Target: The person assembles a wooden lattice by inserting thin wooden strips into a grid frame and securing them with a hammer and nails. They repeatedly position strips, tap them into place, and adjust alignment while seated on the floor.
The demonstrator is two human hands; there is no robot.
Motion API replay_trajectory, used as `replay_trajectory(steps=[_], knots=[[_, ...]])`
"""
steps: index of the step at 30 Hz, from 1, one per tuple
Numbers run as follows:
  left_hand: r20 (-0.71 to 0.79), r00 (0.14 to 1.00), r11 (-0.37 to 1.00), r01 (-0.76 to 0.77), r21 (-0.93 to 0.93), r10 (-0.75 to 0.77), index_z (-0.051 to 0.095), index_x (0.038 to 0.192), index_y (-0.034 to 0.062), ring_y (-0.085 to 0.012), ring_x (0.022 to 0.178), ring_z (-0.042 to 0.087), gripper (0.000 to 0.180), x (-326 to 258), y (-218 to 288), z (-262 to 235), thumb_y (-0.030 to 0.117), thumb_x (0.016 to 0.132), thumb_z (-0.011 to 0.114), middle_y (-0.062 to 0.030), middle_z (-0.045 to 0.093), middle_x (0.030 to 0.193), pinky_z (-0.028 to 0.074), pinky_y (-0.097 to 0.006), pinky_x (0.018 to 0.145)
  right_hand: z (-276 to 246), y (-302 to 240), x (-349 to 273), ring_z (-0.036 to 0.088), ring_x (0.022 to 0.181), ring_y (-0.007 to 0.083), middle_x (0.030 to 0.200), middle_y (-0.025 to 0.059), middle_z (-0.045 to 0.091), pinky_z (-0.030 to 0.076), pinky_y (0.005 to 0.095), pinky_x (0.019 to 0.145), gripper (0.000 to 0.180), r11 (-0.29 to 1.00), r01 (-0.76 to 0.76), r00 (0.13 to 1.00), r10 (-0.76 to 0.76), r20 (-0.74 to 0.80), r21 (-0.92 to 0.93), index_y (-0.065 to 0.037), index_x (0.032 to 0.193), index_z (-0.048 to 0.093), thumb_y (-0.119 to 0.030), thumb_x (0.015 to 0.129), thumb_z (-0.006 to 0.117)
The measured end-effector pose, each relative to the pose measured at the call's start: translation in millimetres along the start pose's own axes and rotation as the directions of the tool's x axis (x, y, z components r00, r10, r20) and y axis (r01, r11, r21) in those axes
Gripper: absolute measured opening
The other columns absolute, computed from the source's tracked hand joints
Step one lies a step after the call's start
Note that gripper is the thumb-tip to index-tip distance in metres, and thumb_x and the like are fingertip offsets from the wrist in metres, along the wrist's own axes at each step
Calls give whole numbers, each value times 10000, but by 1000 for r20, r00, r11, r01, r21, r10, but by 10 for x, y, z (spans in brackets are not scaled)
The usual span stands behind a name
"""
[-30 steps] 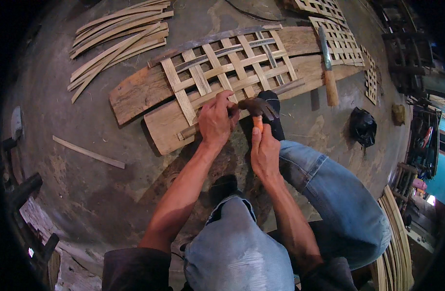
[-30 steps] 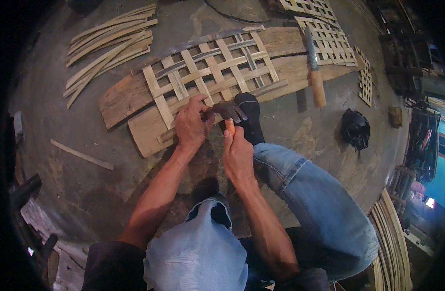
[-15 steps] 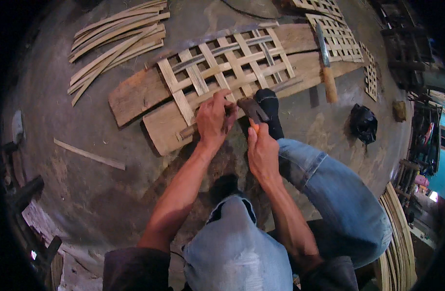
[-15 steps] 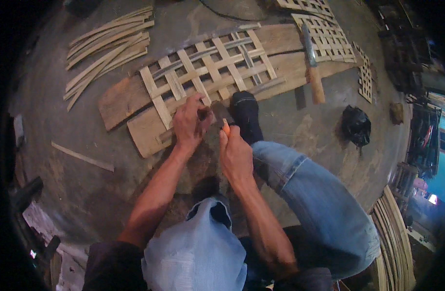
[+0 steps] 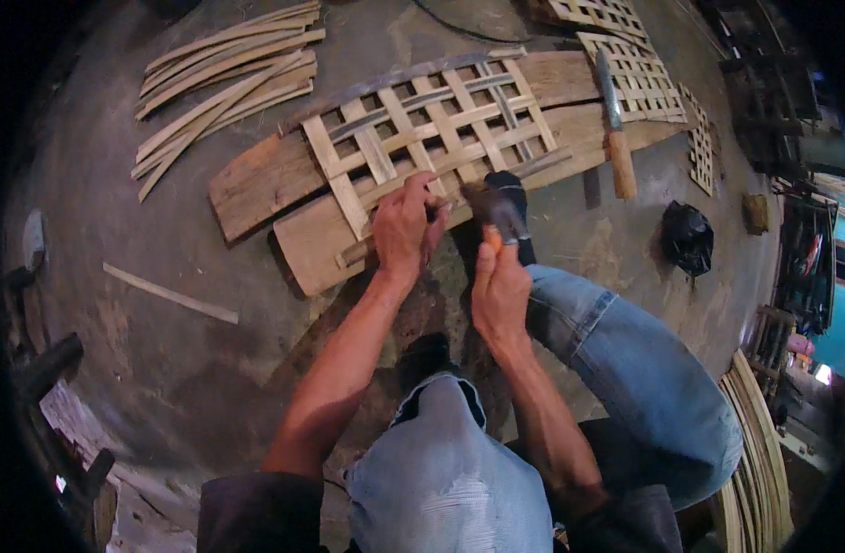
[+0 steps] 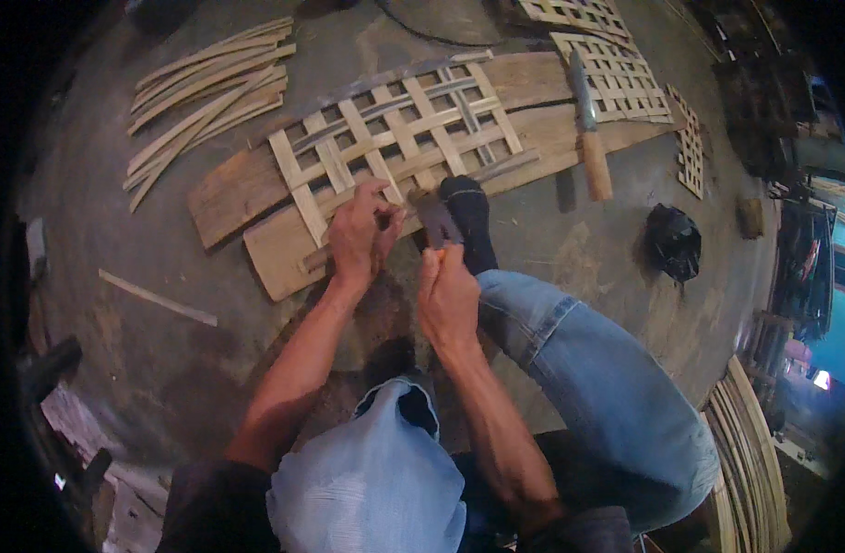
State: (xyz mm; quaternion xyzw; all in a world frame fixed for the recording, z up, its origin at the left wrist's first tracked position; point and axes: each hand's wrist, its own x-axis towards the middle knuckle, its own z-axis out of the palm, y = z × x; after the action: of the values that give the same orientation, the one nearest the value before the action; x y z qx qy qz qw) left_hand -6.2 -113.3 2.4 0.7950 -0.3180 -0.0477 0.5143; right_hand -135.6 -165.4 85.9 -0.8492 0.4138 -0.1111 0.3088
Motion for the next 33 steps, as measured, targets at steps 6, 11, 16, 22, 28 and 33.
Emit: replay_trajectory(steps=[6, 11, 16, 22, 28, 33], knots=[[40, 997, 998, 66, 12, -67, 563, 1259, 102, -213, 691, 660, 590, 6, 52, -73, 85, 732, 826, -28, 735, 856, 540, -354, 653, -95, -136, 44, 635, 752, 473, 820, 265, 631, 466, 513, 615, 271, 996, 47, 992, -37, -117, 79, 9, 1197, 540, -206, 1041, 486], [61, 997, 998, 43, -37, -41, 549, 1300, 96, -218, 731, 663, 645, -14, 16, -114, 108, 725, 840, -38, 737, 909, 549, -350, 684, -67, -109, -14, 631, 750, 490, 820, 276, 628, 461, 531, 618, 265, 994, -17, 996, 27, -84, 109, 11, 1199, 535, -194, 1036, 490], [103, 994, 999, 38, 10, -39, 538, 1300, 112, -257, 829, 675, 635, -14, 70, -230, 96, 735, 827, -50, 715, 953, 554, -383, 732, -63, -24, -56, 638, 808, 495, 880, 280, 649, 471, 545, 654, 259, 998, -52, 999, 52, -14, 36, -1, 1196, 537, -199, 1033, 496], [127, 987, 978, -124, 169, 103, 662, 1094, 121, -270, 917, 648, 371, -63, -75, -410, 173, 760, 816, -36, 678, 971, 521, -402, 790, -71, 45, -49, 622, 821, 521, 869, 297, 650, 466, 576, 665, 262, 1000, 4, 999, -5, 54, 23, 1, 1183, 505, -212, 1031, 508], [140, 980, 952, -173, 254, 140, 695, 973, 143, -252, 982, 602, 199, -86, -31, -435, 230, 808, 765, -16, 645, 987, 500, -388, 823, -85, 30, 11, 610, 848, 535, 861, 326, 636, 446, 599, 672, 219, 999, -33, 985, 40, 169, -43, 1, 1112, 471, -200, 1032, 502], [154, 981, 960, -154, 233, 120, 695, 950, 120, -276, 960, 617, 216, -87, -63, -448, 229, 786, 784, -35, 654, 987, 521, -392, 812, -104, -20, -55, 624, 827, 523, 846, 321, 639, 458, 593, 671, 225, 977, 211, 977, -210, 38, -35, 7, 1100, 473, -204, 1029, 509]])
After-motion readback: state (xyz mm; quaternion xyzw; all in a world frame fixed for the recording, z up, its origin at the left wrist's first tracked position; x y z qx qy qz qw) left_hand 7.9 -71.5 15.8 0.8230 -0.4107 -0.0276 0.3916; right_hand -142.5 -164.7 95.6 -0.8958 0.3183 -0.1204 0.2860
